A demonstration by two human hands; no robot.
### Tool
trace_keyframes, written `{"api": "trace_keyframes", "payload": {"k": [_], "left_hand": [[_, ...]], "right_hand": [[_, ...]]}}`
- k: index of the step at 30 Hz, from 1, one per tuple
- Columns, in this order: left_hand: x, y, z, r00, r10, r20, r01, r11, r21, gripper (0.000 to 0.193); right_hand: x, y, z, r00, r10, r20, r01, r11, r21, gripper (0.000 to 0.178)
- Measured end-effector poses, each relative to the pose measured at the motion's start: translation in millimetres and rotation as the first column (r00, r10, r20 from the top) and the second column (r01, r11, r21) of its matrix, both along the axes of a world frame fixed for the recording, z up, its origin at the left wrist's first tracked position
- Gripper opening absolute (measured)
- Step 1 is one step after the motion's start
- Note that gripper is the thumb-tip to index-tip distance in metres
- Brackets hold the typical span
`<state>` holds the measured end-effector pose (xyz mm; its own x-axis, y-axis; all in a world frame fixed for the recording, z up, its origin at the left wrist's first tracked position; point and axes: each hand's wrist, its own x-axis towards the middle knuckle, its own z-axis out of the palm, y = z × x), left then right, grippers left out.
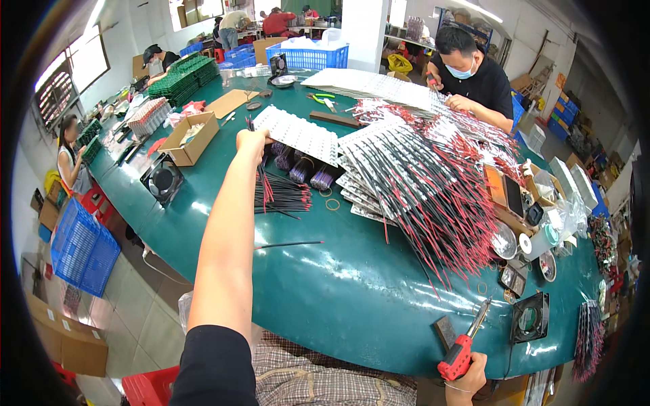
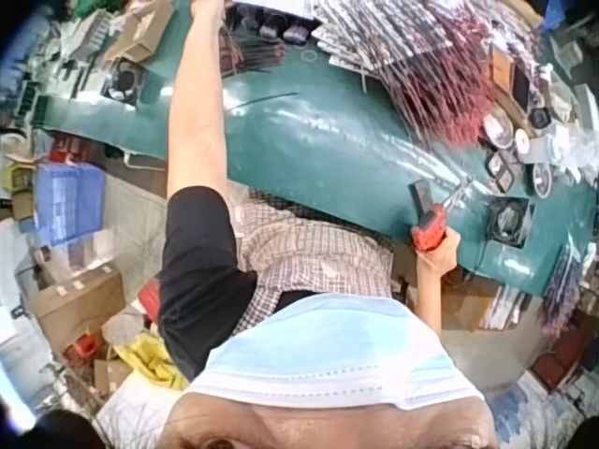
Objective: The person strips the ends of wire bundles using a handheld heated tool, places a panel of circuit boards onto the table, and attaches individual wires to the boards using the tool.
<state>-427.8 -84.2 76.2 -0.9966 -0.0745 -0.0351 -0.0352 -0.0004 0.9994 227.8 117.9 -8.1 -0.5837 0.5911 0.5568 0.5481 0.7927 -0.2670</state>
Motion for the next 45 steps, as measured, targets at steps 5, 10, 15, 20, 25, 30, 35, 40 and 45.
{"api": "trace_keyframes", "payload": {"k": [5, 10, 15, 20, 25, 30, 35, 40, 45], "left_hand": [[35.5, -16.0, 32.1, 0.989, -0.143, 0.039, 0.146, 0.987, -0.073, 0.017], [117.5, -73.3, 56.8, 0.956, -0.205, -0.208, 0.239, 0.959, 0.151, 0.011], [223.3, -125.1, 50.9, 0.963, -0.267, -0.035, 0.268, 0.963, 0.02, 0.013], [317.5, -136.0, 30.0, 0.912, -0.358, 0.201, 0.344, 0.933, 0.101, 0.027], [385.3, -115.2, -4.8, 0.825, -0.444, 0.351, 0.405, 0.896, 0.181, 0.03], [409.7, -90.9, -33.7, 0.336, -0.794, 0.507, 0.939, 0.322, -0.118, 0.045], [412.2, -106.3, -51.1, 0.682, -0.672, 0.289, 0.669, 0.413, -0.619, 0.04], [425.9, -68.6, -68.2, 0.57, -0.8, -0.186, 0.34, 0.436, -0.833, 0.06], [435.9, -51.8, -90.7, 0.477, -0.871, -0.12, 0.24, 0.26, -0.935, 0.077]], "right_hand": [[-1.8, -2.8, 1.6, 0.999, -0.043, 0.026, 0.042, 0.999, 0.003, 0.041], [1.8, -2.6, 2.0, 0.999, -0.038, 0.01, 0.038, 0.999, -0.024, 0.039], [5.9, -2.4, 2.8, 0.999, -0.036, 0.007, 0.037, 0.998, -0.051, 0.035], [-6.9, 4.1, 2.8, 0.994, -0.084, 0.077, 0.096, 0.981, -0.17, 0.043], [-17.1, 7.4, 10.7, 0.998, 0.019, -0.055, -0.028, 0.986, -0.167, 0.038], [-2.1, 14.3, -1.3, 0.99, 0.04, -0.132, -0.07, 0.97, -0.232, 0.052], [6.7, 12.6, 1.0, 0.986, 0.088, -0.145, -0.124, 0.957, -0.261, 0.054], [8.4, 12.8, 1.8, 0.985, 0.132, -0.114, -0.156, 0.959, -0.237, 0.054], [6.5, 11.5, 2.8, 0.979, 0.153, -0.132, -0.183, 0.948, -0.26, 0.055]]}}
